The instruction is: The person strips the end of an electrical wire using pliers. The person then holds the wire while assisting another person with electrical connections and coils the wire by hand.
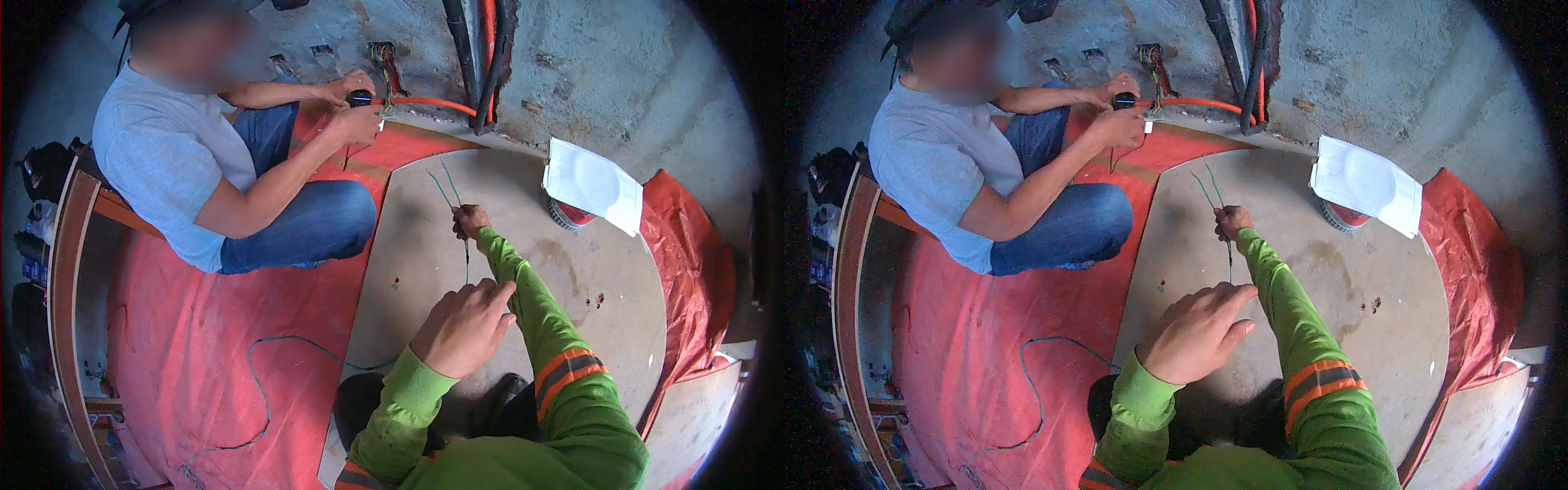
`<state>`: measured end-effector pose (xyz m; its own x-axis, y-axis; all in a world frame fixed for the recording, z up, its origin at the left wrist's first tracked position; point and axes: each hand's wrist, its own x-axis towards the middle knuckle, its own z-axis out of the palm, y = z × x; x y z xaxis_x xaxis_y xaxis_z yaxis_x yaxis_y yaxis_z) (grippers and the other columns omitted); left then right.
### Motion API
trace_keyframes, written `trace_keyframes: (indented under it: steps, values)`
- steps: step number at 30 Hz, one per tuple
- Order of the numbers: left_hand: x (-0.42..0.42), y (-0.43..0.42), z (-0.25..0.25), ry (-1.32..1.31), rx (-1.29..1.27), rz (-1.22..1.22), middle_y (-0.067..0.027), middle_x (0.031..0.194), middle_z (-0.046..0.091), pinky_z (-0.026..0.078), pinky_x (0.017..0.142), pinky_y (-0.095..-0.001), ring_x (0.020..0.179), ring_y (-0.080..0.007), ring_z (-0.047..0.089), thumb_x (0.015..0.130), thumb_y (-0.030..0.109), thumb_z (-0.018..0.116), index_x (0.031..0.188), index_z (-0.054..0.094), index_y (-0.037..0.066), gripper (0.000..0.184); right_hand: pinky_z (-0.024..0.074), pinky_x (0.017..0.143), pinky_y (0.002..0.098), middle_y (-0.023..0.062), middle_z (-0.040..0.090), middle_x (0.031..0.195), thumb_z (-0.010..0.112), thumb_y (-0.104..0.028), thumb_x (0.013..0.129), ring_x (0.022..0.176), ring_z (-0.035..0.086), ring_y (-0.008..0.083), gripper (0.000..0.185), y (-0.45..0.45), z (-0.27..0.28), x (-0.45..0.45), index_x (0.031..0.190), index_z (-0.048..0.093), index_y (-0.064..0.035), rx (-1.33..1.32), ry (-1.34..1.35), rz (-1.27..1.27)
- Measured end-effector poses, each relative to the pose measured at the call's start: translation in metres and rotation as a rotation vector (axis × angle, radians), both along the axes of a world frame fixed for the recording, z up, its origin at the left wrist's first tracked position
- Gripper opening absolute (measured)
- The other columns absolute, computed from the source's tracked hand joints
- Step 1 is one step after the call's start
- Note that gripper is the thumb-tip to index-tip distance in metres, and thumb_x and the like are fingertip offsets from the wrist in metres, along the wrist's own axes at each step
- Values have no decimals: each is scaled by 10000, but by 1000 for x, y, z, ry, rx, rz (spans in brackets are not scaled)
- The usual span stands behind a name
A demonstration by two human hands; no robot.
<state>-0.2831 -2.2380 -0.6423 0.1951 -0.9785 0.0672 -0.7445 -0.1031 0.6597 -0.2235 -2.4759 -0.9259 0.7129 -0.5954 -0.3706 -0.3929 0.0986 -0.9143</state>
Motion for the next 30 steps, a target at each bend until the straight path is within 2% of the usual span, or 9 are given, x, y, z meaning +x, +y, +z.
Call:
trace_keyframes:
  steps: [17, 20, 30]
  values:
    - [1, 1, 1, 17, 20, -7, -176, 1001, 590, 473, 762, -455, 898, -363, 592, 878, 179, 575, 1201, 473, 28, 371, 499, 443, 311, 102, 617, 606, 555, -317, 916, 456, 597, 181, 367, 1, 5, 0, 815, 597, 34, 2, -22, -21]
    - [0, 2, 2, 22, 34, -1, -172, 1001, 591, 473, 763, -456, 897, -362, 594, 880, 184, 574, 1203, 475, 35, 369, 493, 444, 307, 90, 626, 602, 561, -281, 920, 466, 607, 173, 320, 0, 6, -2, 808, 603, 15, 6, -4, -6]
    - [5, 3, 4, 36, 49, -13, -163, 972, 587, 471, 737, -459, 869, -365, 592, 892, 198, 563, 1189, 470, 58, 341, 506, 453, 307, 110, 626, 627, 552, -315, 925, 460, 598, 189, 356, -2, 4, -4, 834, 591, 27, 43, -17, -16]
